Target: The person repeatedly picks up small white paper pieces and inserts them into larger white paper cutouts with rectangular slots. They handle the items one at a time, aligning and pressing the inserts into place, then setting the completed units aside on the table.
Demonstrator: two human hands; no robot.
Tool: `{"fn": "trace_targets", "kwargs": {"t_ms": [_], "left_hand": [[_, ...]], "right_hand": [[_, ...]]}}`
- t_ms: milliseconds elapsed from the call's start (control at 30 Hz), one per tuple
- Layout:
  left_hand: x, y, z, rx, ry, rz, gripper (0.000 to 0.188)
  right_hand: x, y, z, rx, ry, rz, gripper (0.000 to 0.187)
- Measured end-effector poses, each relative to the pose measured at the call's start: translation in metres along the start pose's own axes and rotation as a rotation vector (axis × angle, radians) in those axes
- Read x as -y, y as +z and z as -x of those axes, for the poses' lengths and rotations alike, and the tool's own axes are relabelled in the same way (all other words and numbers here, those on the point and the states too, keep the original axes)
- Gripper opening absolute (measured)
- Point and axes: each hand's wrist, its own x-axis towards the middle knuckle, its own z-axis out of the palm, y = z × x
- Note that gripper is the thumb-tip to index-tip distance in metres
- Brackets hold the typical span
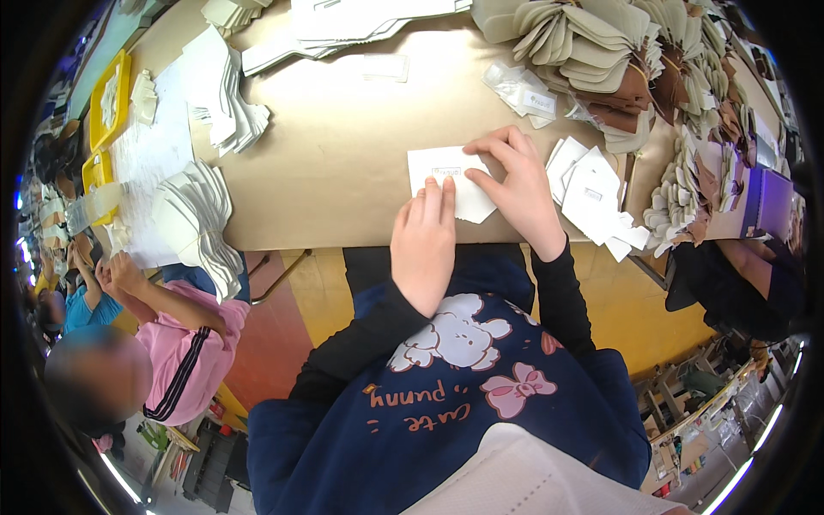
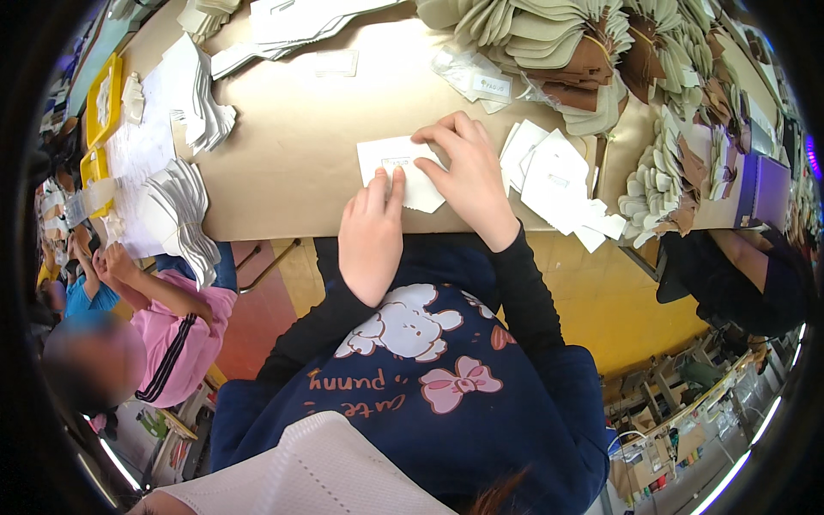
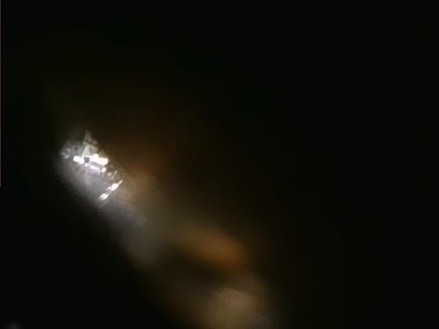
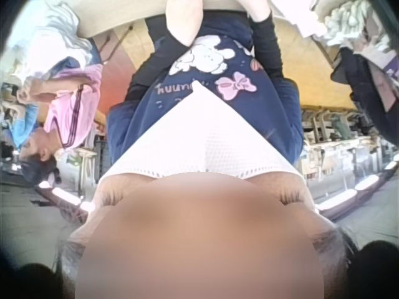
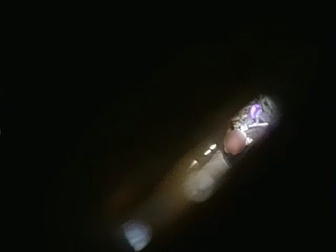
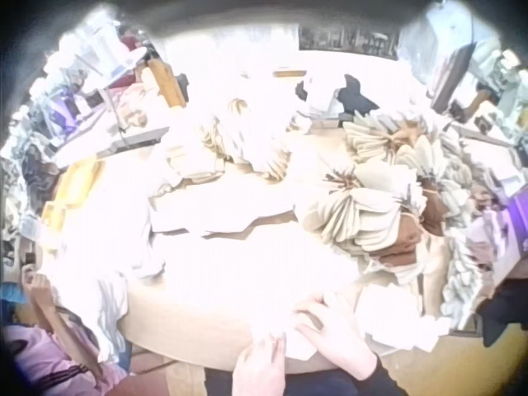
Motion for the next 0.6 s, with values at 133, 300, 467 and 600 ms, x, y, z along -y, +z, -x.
{"fn": "trace_targets", "kwargs": {"t_ms": [133,300,467,600], "left_hand": [[0.033,0.005,-0.011,-0.256,-0.193,0.496,0.033],[0.042,0.021,-0.009,-0.375,-0.075,0.357,0.037],[0.039,0.024,-0.005,-0.197,-0.244,1.168,0.056],[0.032,0.015,-0.008,-0.119,-0.342,1.383,0.063]], "right_hand": [[-0.003,-0.006,0.011,0.027,0.151,-0.142,0.047],[-0.001,0.008,0.023,-0.06,-0.114,0.128,0.051],[0.011,0.012,0.026,-0.058,0.106,-0.193,0.037],[0.024,-0.002,0.039,0.024,0.119,-0.241,0.035]]}}
